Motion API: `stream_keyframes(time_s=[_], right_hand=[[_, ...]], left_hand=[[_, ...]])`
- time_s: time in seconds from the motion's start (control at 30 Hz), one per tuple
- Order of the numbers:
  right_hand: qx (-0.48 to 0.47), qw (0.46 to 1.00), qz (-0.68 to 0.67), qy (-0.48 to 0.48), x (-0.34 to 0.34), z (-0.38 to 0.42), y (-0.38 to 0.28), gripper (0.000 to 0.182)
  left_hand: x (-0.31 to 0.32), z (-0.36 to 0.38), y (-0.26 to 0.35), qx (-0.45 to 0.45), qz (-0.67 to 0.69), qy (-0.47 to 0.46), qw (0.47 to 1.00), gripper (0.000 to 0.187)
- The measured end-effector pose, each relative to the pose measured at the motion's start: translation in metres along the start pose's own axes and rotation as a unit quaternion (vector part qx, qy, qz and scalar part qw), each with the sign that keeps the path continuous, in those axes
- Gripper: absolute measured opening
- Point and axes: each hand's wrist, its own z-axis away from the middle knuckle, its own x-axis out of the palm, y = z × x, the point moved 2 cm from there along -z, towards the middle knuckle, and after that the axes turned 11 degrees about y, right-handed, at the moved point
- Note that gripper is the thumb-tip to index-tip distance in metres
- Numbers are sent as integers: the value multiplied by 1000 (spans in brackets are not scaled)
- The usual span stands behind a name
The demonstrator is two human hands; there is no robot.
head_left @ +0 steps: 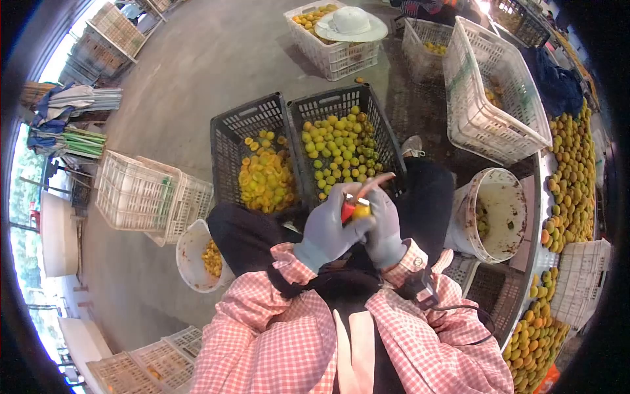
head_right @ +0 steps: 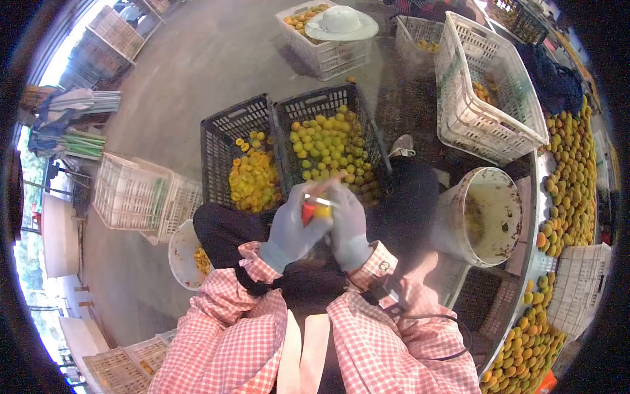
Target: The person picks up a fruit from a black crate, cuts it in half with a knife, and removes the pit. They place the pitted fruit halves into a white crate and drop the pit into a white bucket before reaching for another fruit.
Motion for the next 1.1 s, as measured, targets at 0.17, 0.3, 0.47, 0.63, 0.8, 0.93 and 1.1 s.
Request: stream_keyframes(time_s=[0.17, 0.3, 0.47, 0.63, 0.8, 0.93, 1.1], right_hand=[[13, 997, -17, -78, -3, 27, -11, 30], [170, 961, -186, -111, 2, 23, -18, 31], [-51, 983, -127, 119, 20, 26, -14, 30], [-240, 964, 88, 73, 7, 12, -9, 34], [-402, 872, 279, 11, 4, -10, -7, 18], [-480, 800, 359, -38, 3, -25, -3, 20], [-194, 960, 197, 44, -6, -42, 24, 27]], left_hand=[[-14, -18, 12, 293, -179, -80, 936, 63], [-11, -16, 21, 299, -180, -23, 937, 45], [6, -8, 25, 136, -45, 16, 989, 29], [14, -1, 24, -52, 15, 28, 998, 24], [31, 7, -10, -245, 227, 140, 932, 21], [46, 9, -40, -414, 376, 154, 815, 25], [25, 0, -38, -436, 271, -8, 858, 41]])
